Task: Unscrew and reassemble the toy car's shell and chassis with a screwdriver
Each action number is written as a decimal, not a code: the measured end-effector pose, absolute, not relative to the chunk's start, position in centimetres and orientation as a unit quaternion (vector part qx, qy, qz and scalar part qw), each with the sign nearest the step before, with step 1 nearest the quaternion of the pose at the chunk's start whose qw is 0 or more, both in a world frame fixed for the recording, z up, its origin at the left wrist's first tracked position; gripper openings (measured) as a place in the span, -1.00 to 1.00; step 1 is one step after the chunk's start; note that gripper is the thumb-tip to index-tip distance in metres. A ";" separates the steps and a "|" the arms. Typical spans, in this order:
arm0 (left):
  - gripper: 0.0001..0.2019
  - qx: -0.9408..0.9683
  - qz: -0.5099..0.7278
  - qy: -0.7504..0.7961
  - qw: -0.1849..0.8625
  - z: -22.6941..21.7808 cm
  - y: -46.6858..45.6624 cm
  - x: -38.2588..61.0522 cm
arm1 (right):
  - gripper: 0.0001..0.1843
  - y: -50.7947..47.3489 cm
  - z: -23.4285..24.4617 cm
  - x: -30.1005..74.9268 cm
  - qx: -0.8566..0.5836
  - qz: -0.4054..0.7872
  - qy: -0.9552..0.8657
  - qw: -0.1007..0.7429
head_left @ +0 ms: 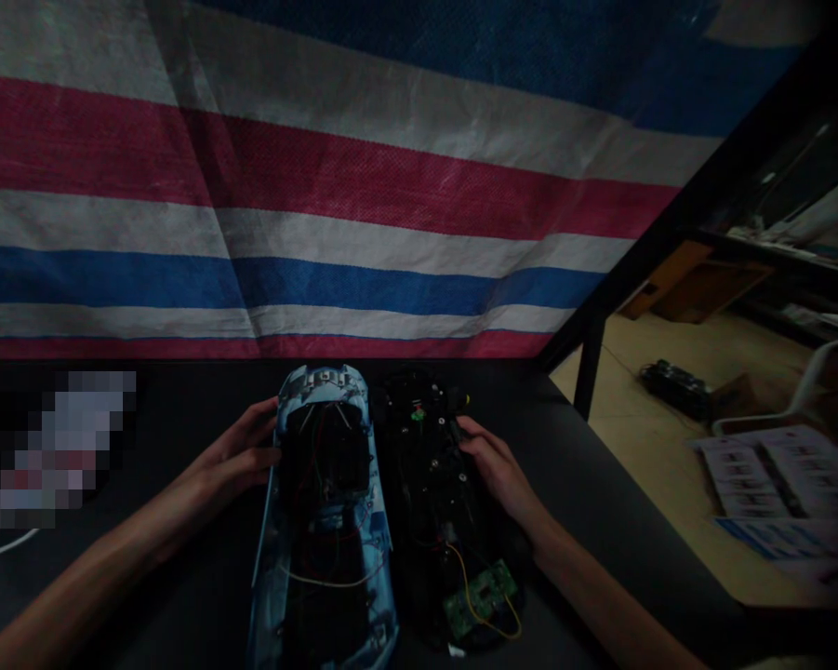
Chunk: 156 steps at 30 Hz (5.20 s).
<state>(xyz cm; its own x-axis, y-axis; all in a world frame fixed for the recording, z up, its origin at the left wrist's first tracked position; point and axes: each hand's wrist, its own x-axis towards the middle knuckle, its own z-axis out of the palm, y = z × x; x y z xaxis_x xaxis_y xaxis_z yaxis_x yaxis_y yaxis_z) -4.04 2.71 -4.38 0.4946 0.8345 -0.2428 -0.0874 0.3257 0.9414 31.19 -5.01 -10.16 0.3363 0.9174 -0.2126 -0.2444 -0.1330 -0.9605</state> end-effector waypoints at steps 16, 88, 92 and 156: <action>-0.43 0.485 0.316 0.392 0.715 -4.4 2.9 -4.1 | -0.63 -5.0 -9.6 31.0 -0.563 0.499 -0.284 0.594; -0.40 0.495 0.329 0.390 0.703 -3.9 2.7 -3.5 | -0.53 -5.5 -8.1 29.8 -0.529 0.542 -0.266 0.596; -0.44 0.493 0.333 0.395 0.700 -3.8 2.5 -3.3 | -0.55 -5.6 -8.2 29.9 -0.532 0.540 -0.261 0.598; -0.45 0.496 0.341 0.364 0.711 -4.9 2.8 -3.7 | -0.64 -6.0 -7.7 30.1 -0.520 0.542 -0.308 0.584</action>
<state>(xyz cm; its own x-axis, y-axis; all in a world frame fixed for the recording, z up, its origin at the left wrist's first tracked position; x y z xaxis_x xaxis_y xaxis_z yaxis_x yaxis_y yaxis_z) -3.68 2.78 -4.87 0.5018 0.8461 -0.1798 -0.1236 0.2758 0.9532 30.07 -5.97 -7.75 0.2229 0.9532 -0.2044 -0.3133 -0.1285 -0.9409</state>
